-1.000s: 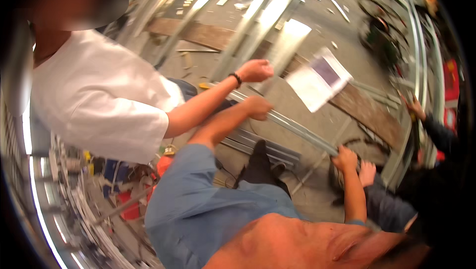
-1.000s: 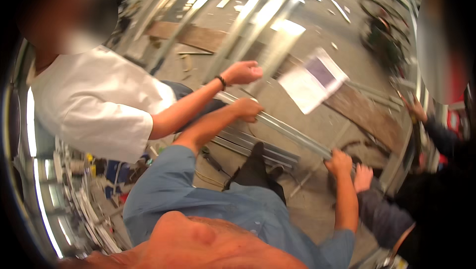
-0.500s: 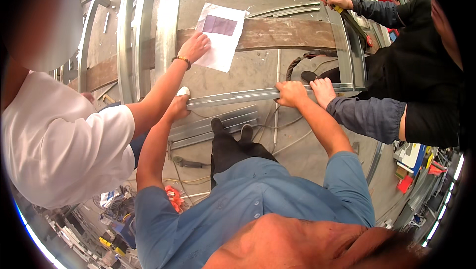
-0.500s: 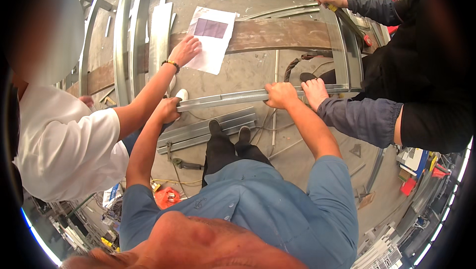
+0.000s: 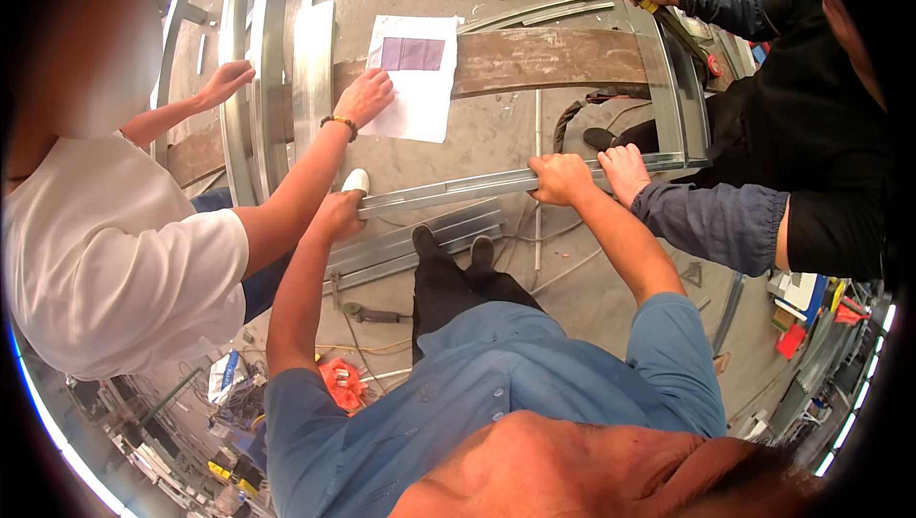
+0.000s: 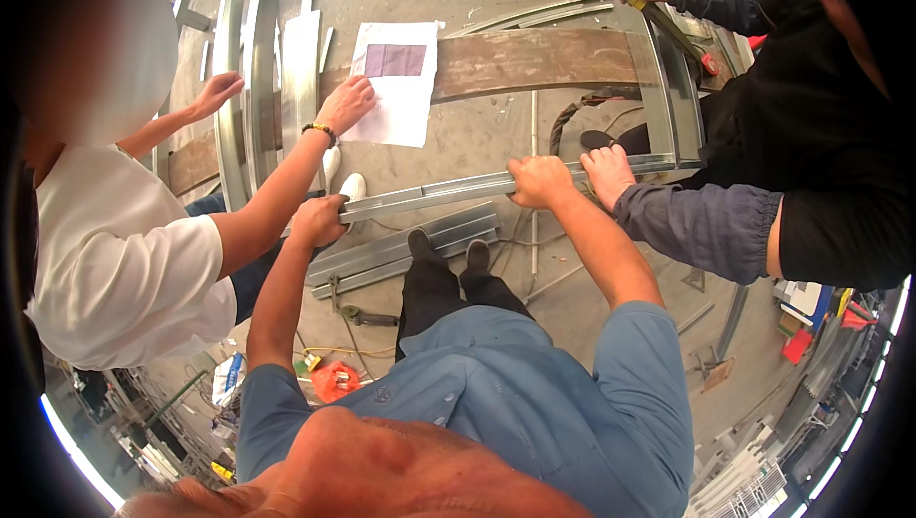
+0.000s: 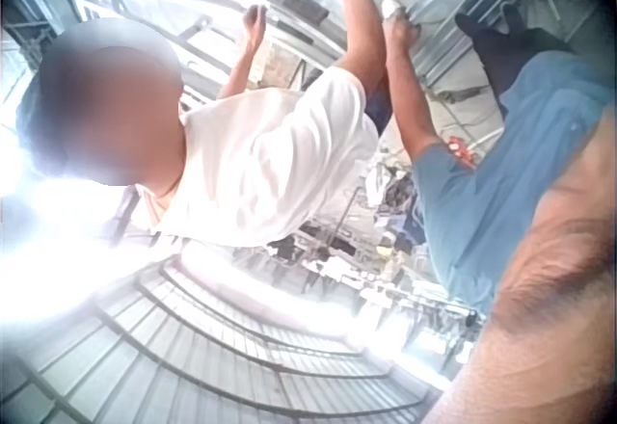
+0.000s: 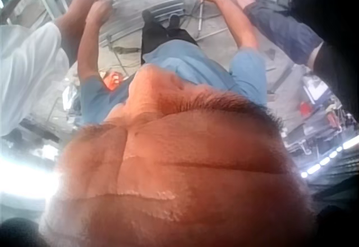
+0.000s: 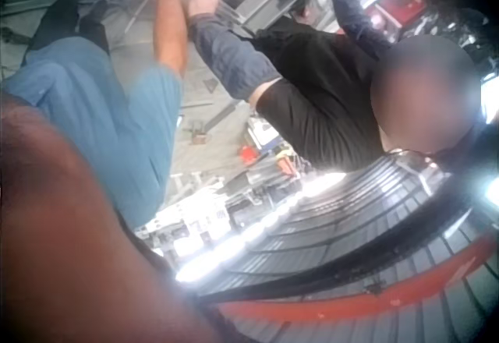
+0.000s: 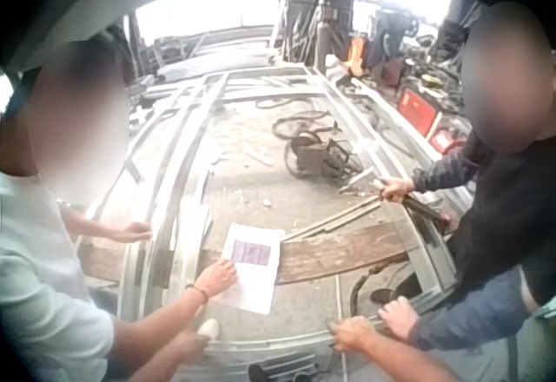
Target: The person positions and aligns metal frame pieces on the floor, then uses an angle grinder to cut and smooth edges. A coworker assists by holding pieces and later welds joints while the person continues to align and adjust the frame components.
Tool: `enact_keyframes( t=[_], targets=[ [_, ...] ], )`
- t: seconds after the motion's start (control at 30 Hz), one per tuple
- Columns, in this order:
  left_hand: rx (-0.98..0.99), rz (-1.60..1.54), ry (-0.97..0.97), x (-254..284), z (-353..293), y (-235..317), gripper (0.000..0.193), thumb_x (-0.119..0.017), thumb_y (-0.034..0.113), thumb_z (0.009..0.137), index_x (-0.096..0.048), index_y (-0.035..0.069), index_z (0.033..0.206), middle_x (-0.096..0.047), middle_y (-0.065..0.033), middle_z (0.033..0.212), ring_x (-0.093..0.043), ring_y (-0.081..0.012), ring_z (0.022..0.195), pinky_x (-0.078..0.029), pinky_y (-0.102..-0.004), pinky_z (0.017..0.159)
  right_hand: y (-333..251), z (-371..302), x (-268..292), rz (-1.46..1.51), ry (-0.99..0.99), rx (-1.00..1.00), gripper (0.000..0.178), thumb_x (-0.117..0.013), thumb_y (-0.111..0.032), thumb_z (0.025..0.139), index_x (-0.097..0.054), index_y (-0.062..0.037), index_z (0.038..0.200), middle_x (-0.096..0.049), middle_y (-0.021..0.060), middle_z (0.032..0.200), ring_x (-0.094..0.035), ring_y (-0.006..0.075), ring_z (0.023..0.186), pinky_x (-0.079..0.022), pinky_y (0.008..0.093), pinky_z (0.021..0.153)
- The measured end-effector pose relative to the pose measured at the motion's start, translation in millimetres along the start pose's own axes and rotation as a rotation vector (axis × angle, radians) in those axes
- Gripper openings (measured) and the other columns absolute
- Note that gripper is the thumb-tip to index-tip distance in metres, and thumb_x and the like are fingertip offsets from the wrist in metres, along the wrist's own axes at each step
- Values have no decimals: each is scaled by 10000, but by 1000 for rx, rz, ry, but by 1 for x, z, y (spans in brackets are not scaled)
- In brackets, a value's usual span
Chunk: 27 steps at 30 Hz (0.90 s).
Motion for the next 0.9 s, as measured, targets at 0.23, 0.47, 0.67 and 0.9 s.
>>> enact_keyframes(
  t=[0.23,0.47,0.67,0.9],
  targets=[
    [-2,36,22,14,-9,10,422,-727,233,765,-728,84,1159,-773,-195,970,-747,-386,929,-590,-500,861,1,1,-1,6,-15,2,396,-791,-440,760,-667,-108,937,-726,129,844,-741,359,778,-592,494,672],
    [56,131,-32,37,-15,31,430,-726,257,768,-725,119,1174,-776,-171,1003,-746,-378,954,-590,-498,860,1,1,-3,8,-5,2,392,-792,-433,755,-669,-109,937,-728,127,846,-742,358,781,-596,493,679],
    [62,119,-46,39,-16,34,471,-736,264,766,-714,119,1214,-769,-159,1100,-733,-368,1026,-584,-493,896,-2,1,3,0,-39,-17,373,-772,-435,781,-679,-101,917,-736,125,871,-754,354,799,-609,486,707],
    [79,166,-91,46,-17,41,487,-738,265,775,-704,117,1238,-767,-151,1120,-725,-372,1046,-578,-499,910,-4,-1,5,3,-36,-19,370,-770,-433,787,-684,-99,922,-738,129,868,-754,356,802,-610,487,709]
  ],
)
Point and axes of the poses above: each hand's wrist, its own z-axis towards the middle knuckle, its own x-axis out of the back of the hand, y = z × x, the point moved 1 cm from there along z, towards the middle knuckle
